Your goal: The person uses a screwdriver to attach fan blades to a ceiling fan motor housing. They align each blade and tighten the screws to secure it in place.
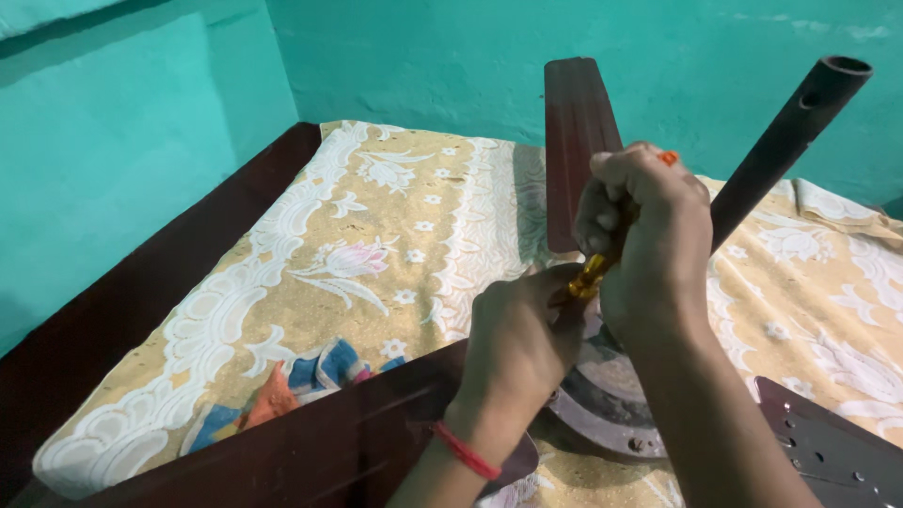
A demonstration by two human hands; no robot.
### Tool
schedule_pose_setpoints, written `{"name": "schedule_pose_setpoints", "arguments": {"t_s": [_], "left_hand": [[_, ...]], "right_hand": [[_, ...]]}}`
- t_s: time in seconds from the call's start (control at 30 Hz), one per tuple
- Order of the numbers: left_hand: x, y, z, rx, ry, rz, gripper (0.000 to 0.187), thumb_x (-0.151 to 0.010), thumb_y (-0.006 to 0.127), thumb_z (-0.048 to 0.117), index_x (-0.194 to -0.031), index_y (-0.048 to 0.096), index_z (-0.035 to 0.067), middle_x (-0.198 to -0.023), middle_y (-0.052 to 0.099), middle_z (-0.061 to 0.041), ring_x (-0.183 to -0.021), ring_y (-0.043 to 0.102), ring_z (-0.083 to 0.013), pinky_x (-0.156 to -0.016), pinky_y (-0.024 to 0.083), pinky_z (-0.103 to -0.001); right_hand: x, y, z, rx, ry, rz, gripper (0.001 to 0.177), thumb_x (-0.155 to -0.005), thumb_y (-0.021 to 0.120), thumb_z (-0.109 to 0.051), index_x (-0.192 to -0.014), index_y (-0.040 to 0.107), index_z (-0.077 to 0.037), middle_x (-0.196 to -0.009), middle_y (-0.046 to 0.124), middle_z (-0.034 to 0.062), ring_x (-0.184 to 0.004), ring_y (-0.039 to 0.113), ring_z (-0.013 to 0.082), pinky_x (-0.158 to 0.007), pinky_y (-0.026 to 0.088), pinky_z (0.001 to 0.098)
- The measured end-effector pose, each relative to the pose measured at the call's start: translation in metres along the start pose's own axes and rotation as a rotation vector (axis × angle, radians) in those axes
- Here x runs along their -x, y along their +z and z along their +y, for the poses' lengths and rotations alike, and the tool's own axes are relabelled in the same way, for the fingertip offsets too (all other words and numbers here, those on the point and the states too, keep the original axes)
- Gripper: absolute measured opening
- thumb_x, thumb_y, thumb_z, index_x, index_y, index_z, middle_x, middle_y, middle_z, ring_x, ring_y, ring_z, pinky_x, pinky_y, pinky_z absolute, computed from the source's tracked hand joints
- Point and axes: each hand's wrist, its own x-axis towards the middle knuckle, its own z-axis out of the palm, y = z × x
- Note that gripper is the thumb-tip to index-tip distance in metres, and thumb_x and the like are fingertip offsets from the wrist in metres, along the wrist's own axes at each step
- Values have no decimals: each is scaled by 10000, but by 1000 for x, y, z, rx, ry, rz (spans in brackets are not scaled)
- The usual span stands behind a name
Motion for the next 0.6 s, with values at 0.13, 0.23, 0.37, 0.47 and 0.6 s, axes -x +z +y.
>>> {"name": "schedule_pose_setpoints", "arguments": {"t_s": [0.13, 0.23, 0.37, 0.47, 0.6], "left_hand": [[-1, -4, 4, -94, -25, -68, 227, -844, 724, 114, -1064, 761, 70, -847, 753, -185, -794, 757, -336, -704, 590, -397], [-13, -9, 0, -162, 2, -126, 195, -803, 765, 134, -981, 767, 54, -821, 738, -205, -792, 736, -379, -711, 578, -437], [-15, -13, -15, -185, 108, -131, 250, -798, 735, 94, -1036, 733, 15, -852, 714, -234, -825, 695, -438, -726, 557, -478], [-12, -12, -18, -184, 46, -147, 220, -846, 712, 109, -1047, 725, 19, -849, 709, -243, -832, 688, -443, -736, 553, -483], [-15, -16, -17, -29, 2, -288, 239, -901, 629, 77, -1125, 695, 29, -896, 716, -243, -871, 702, -424, -746, 563, -470]], "right_hand": [[-14, -4, -4, -77, 179, -218, 262, -814, 557, -84, -634, 373, -136, -572, 350, -4, -480, 294, 128, -446, 251, 312], [-27, -7, -5, -105, 305, -363, 268, -775, 546, -85, -603, 347, -137, -541, 310, -13, -442, 257, 132, -413, 222, 320], [-39, -4, 0, -73, 390, -446, 256, -760, 532, -91, -595, 341, -133, -526, 295, -7, -439, 247, 127, -400, 198, 311], [-37, 4, -3, -97, 384, -445, 257, -763, 535, -82, -597, 347, -138, -529, 312, -9, -431, 264, 127, -400, 208, 307], [-12, 13, -1, 11, 86, -93, 338, -831, 588, -61, -597, 357, -139, -546, 337, -11, -447, 314, 121, -429, 253, 306]]}}
